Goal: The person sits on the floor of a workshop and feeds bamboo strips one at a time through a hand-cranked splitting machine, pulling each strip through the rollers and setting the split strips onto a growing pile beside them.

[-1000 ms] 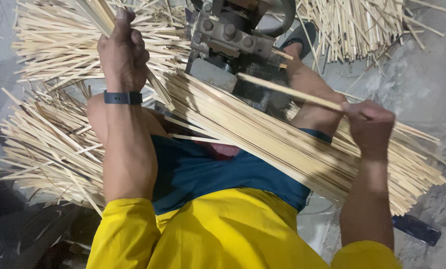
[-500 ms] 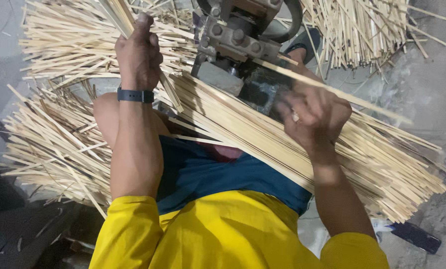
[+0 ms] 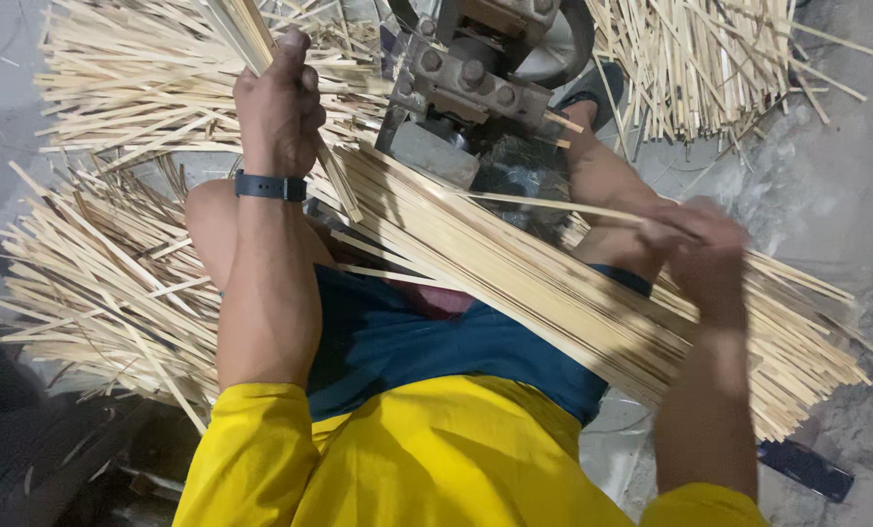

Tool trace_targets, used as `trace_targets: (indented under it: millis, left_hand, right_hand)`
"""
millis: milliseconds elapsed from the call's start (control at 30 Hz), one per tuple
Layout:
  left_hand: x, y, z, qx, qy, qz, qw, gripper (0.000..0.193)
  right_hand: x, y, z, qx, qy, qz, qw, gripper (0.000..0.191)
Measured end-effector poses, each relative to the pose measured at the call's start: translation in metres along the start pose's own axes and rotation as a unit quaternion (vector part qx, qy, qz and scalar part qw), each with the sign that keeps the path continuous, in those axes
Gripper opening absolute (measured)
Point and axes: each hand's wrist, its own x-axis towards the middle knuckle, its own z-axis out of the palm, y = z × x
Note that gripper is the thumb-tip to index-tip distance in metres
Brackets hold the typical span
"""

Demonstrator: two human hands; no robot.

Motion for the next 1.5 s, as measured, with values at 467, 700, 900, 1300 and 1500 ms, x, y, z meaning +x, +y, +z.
trace_targets:
  millis: [467,700,900,1300,1500]
  left_hand:
    - [-0.001,-0.006,0.008,-0.005,0.006,0.010,1.000,0.022]
    - [0.004,-0.004,0.004,0.005,0.030,-0.005,1.000,0.019]
    - [0.004,-0.002,0.004,0.003,0.011,0.001,1.000,0.020]
    - [0.000,-0.006,0.008,0.012,0.002,0.006,1.000,0.025]
    - [-0.003,0.000,0.009,0.008,0.004,-0.001,1.000,0.023]
  right_hand:
    - [0.056,-0.069,0.022,-0.201,0.086,-0.208,0.953,0.013]
    - [0.044,-0.107,0.065,-0.034,-0.062,-0.041,0.997,0.017]
    - [0.015,-0.072,0.088,0.033,-0.067,-0.006,0.997,0.009]
    - [-0.002,-0.063,0.069,-0.014,0.022,-0.027,0.999,0.006]
    - [-0.006,-0.024,0.012,-0.022,0.014,0.114,0.993,0.005]
